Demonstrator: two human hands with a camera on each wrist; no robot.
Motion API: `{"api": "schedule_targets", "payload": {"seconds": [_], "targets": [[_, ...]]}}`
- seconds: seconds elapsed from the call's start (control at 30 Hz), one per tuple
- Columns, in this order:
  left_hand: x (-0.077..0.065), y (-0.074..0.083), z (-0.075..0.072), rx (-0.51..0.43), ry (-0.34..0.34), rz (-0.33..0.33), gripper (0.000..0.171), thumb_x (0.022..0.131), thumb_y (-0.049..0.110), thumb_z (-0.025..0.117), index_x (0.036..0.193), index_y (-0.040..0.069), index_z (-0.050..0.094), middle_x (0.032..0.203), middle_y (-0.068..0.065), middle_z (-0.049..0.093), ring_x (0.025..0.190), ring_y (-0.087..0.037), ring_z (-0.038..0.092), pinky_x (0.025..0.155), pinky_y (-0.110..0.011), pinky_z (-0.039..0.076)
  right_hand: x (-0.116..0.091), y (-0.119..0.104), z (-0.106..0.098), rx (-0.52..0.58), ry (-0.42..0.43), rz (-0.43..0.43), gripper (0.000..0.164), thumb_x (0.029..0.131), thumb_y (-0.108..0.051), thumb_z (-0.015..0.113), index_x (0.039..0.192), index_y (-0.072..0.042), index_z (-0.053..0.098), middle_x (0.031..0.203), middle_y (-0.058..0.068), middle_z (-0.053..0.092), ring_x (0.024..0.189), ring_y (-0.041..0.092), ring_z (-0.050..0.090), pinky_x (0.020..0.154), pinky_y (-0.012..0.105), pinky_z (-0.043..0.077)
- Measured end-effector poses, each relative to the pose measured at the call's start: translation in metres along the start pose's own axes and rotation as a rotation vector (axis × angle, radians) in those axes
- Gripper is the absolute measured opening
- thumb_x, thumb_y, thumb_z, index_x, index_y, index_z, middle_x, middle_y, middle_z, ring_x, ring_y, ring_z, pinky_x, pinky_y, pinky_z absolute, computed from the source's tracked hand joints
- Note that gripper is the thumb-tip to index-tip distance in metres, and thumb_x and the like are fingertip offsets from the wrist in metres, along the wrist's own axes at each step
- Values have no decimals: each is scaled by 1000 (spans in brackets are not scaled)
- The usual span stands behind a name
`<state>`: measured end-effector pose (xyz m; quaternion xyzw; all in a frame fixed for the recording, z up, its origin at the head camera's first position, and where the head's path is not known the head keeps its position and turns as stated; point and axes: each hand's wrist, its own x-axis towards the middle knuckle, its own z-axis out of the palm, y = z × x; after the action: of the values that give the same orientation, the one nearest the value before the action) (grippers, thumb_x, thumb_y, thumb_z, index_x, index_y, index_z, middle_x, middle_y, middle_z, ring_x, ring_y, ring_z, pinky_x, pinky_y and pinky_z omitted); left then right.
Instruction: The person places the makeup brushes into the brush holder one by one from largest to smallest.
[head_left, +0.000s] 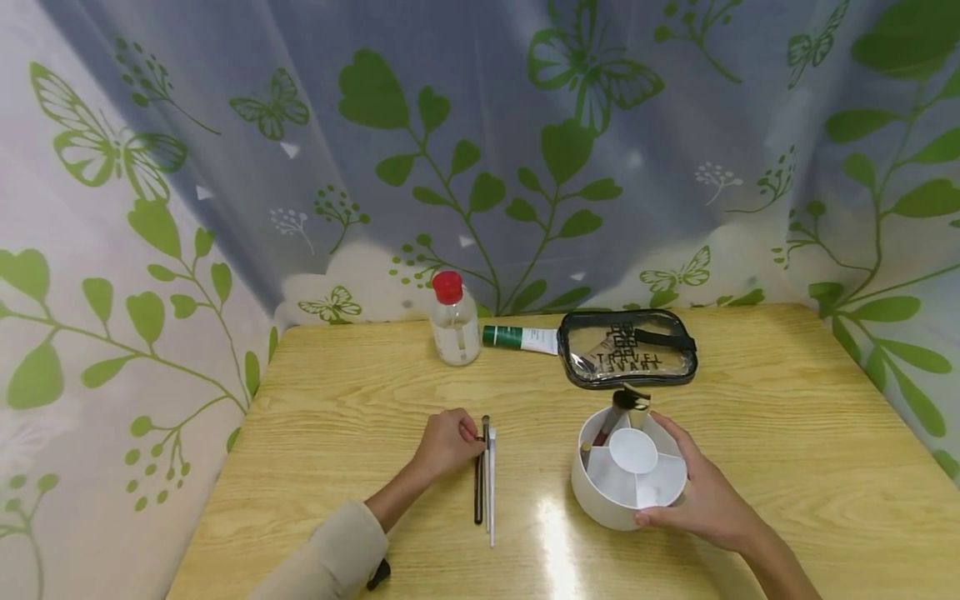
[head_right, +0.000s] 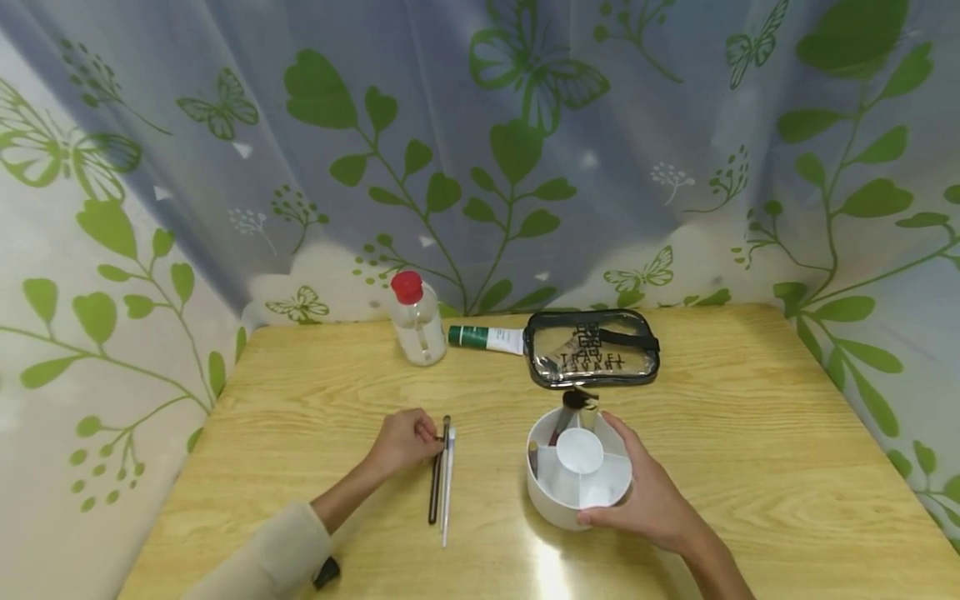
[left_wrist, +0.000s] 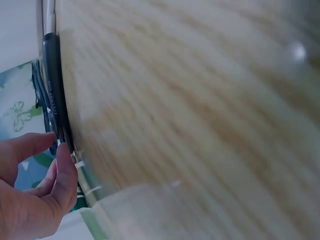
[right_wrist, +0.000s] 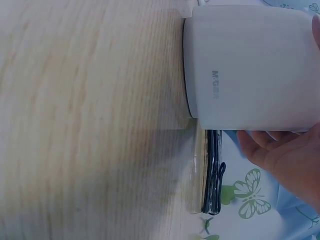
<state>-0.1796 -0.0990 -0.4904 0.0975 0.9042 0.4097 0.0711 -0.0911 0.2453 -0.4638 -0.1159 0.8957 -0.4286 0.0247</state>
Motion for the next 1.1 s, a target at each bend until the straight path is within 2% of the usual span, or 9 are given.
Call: {"api": "schedule_targets", "payload": {"seconds": [0.2,0.4,0.53,0.7,0.87,0.97,1.1], "targets": [[-1,-1,4,47,18,-13,15,71,4,75,77,-2,63,66,-6,64,56,-8,54,51,-18,45,1,0,0,4,-3,2,120,57,-24,90,151,-17,16,135,15,47,108,-4,44,88,45,44],[-3,1,4,152,57,-12,10,67,2,71,72,0,63,63,-4,61,56,-11,51,48,-20,41,1,-1,0,-6,-1,3,120,57,-25,91,151,-19,15,135,15,47,108,-4,44,88,44,45],[-4,1,5,174,61,7,6,65,-1,67,66,1,61,59,-2,56,52,-10,46,46,-19,37,0,-1,-1,4,-4,5,120,58,-24,90,151,-17,15,137,17,45,109,-3,43,88,50,44],[-2,3,3,157,54,19,6,65,-1,64,63,2,60,56,-2,55,49,-9,44,45,-19,36,-1,-1,0,13,-5,13,119,58,-23,90,151,-20,15,138,18,44,110,-2,42,88,52,44],[1,6,-2,124,52,42,5,69,2,67,72,0,63,62,-4,61,54,-9,50,48,-20,41,-1,-2,-1,13,-6,16,119,59,-24,90,151,-23,14,138,19,44,110,1,44,87,50,44],[3,13,-6,63,34,56,8,74,5,68,79,-1,64,68,-5,64,59,-9,54,52,-19,45,-1,-3,-1,14,-9,23,119,59,-24,89,151,-23,14,138,19,44,109,3,45,87,50,44],[1,29,-10,-75,6,65,11,79,5,67,87,-2,64,79,-9,66,69,-11,59,59,-18,49,-1,-4,-1,13,-11,29,119,59,-24,90,151,-23,14,139,19,43,109,3,45,86,49,44]]}}
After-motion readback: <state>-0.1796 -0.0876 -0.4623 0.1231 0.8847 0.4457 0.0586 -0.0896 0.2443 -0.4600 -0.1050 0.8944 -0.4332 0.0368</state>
